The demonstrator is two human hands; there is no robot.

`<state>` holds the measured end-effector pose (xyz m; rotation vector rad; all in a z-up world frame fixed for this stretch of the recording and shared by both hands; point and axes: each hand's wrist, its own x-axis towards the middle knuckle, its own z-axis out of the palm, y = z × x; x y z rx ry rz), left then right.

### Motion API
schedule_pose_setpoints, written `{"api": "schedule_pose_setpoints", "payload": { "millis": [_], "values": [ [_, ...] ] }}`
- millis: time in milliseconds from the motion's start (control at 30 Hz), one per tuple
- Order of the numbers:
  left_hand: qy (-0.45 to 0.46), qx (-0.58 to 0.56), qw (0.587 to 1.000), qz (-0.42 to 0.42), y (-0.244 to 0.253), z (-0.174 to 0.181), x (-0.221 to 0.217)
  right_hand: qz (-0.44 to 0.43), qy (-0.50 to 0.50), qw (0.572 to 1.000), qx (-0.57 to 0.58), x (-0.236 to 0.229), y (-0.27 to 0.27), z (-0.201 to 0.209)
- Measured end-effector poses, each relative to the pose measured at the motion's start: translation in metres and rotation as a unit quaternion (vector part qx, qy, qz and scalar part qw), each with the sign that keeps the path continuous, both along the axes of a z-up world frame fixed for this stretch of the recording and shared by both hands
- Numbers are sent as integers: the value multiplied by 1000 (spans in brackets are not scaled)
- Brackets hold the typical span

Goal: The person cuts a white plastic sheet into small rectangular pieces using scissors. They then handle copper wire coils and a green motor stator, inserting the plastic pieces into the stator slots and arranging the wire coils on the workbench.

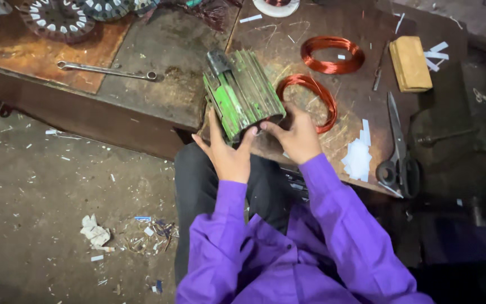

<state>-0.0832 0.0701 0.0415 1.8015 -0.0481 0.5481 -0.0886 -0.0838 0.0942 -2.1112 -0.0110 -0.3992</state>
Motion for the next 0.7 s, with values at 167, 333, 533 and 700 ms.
{"api": "schedule_pose_setpoints", "payload": {
  "millis": [167,333,533,700],
  "values": [
    [-26,41,998,45,-11,-17,-5,-115,43,990,-69,-4,9,-7],
    [-36,85,993,77,-14,-17,-2,-176,-50,974,-137,2,23,-15],
    [-26,44,997,53,-13,-11,-3,-117,3,991,-70,-5,14,-1],
    [-13,22,996,84,-18,-17,1,-165,13,981,-104,1,18,-12]
  ]
}}
